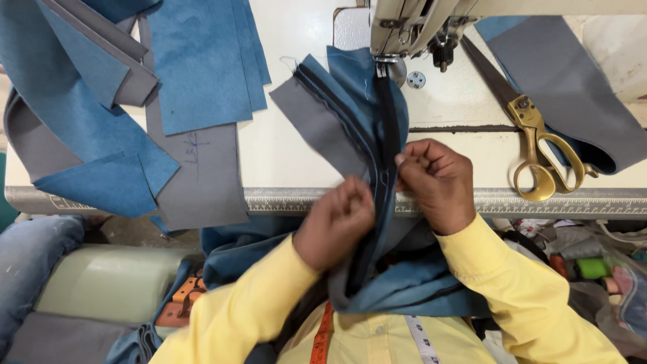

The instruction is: The person aligns a black zipper with the edge of a blue fabric piece, repeatedly adjusting the seam allowance and fabric layers by hand to ensure proper positioning. They fold the fabric over the zipper tape and smooth the edges, preparing the assembly for sewing.

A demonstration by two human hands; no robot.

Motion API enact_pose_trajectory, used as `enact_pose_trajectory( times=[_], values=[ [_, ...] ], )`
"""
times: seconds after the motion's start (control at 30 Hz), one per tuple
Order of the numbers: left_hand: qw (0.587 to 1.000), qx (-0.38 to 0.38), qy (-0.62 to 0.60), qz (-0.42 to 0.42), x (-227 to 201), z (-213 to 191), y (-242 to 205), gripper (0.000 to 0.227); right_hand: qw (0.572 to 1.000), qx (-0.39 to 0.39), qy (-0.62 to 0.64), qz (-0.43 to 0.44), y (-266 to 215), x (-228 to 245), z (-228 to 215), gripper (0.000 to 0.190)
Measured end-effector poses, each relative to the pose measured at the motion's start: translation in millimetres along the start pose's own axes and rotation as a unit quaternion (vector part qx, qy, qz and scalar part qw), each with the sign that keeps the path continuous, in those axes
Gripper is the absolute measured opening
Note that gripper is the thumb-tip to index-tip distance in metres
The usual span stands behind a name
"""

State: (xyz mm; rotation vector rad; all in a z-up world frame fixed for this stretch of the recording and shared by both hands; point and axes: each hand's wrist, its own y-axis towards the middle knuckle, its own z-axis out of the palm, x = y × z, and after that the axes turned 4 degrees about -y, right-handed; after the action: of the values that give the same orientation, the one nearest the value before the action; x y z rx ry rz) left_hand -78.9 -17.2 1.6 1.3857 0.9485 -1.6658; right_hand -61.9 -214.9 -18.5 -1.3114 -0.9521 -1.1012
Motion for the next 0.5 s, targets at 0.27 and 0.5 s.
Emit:
enact_pose_trajectory(
  times=[0.27,0.5],
  values=[
    [0.957,-0.126,0.255,0.054,-47,-15,-10,0.024,0.998,0.030,-0.013,0.051,3,8,-3,0.009],
    [0.920,-0.101,0.359,0.121,-33,0,12,0.012,0.995,0.078,-0.020,0.054,-23,12,2,0.028]
  ],
)
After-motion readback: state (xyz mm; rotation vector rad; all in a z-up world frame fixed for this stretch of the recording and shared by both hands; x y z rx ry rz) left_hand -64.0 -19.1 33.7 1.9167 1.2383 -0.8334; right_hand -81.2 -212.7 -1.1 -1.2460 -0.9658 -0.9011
